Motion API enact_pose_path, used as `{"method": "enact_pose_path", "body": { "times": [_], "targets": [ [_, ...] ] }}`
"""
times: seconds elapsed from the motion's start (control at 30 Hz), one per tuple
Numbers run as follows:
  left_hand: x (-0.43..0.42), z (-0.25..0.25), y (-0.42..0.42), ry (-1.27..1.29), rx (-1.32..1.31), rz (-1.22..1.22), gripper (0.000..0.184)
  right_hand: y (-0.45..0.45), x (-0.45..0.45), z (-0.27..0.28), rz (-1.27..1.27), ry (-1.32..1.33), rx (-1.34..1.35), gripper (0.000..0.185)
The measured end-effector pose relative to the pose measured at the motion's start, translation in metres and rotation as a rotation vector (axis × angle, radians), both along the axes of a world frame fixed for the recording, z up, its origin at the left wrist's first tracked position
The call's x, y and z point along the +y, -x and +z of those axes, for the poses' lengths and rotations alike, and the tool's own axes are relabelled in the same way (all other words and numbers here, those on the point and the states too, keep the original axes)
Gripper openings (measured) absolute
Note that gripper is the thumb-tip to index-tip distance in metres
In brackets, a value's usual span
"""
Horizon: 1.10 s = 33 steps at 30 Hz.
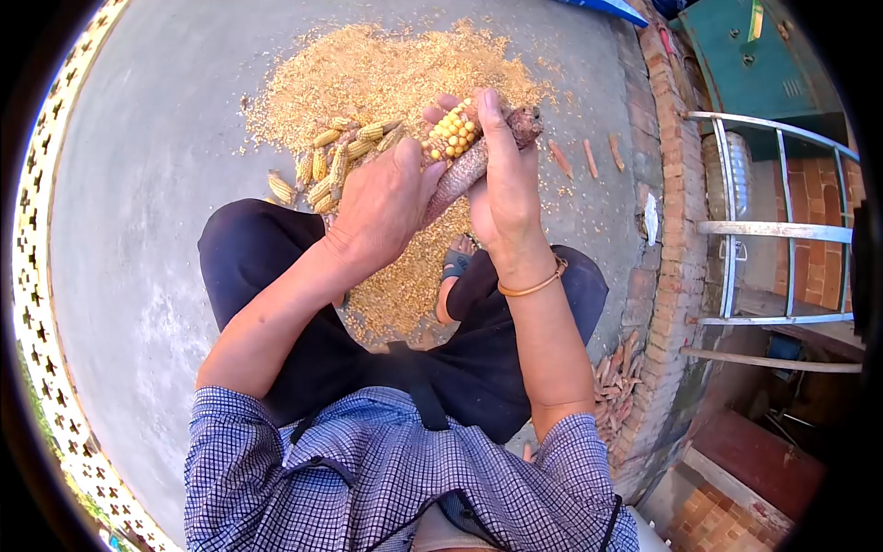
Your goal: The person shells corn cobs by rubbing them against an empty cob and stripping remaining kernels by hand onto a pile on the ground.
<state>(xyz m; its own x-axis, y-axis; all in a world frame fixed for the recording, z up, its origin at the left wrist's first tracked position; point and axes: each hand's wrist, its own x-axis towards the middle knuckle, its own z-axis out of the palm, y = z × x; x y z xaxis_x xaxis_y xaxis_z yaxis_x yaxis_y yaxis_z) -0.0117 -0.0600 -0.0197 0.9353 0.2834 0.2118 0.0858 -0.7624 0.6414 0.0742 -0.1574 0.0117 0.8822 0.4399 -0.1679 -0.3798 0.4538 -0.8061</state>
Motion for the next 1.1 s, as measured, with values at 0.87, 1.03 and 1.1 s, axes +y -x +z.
{"method": "enact_pose_path", "body": {
  "times": [0.87, 1.03, 1.1],
  "targets": [
    [0.009, 0.002, -0.001, 0.096, 0.139, -0.102, 0.027, -0.013, -0.006, -0.016, 0.096, 0.022, 0.003, 0.031],
    [0.005, -0.001, -0.003, -0.091, 0.063, -0.193, 0.046, -0.009, -0.004, -0.013, -0.078, -0.015, 0.095, 0.026],
    [-0.004, -0.004, -0.003, -0.128, 0.058, -0.239, 0.054, -0.007, 0.0, -0.012, -0.17, 0.13, 0.101, 0.021]
  ]
}}
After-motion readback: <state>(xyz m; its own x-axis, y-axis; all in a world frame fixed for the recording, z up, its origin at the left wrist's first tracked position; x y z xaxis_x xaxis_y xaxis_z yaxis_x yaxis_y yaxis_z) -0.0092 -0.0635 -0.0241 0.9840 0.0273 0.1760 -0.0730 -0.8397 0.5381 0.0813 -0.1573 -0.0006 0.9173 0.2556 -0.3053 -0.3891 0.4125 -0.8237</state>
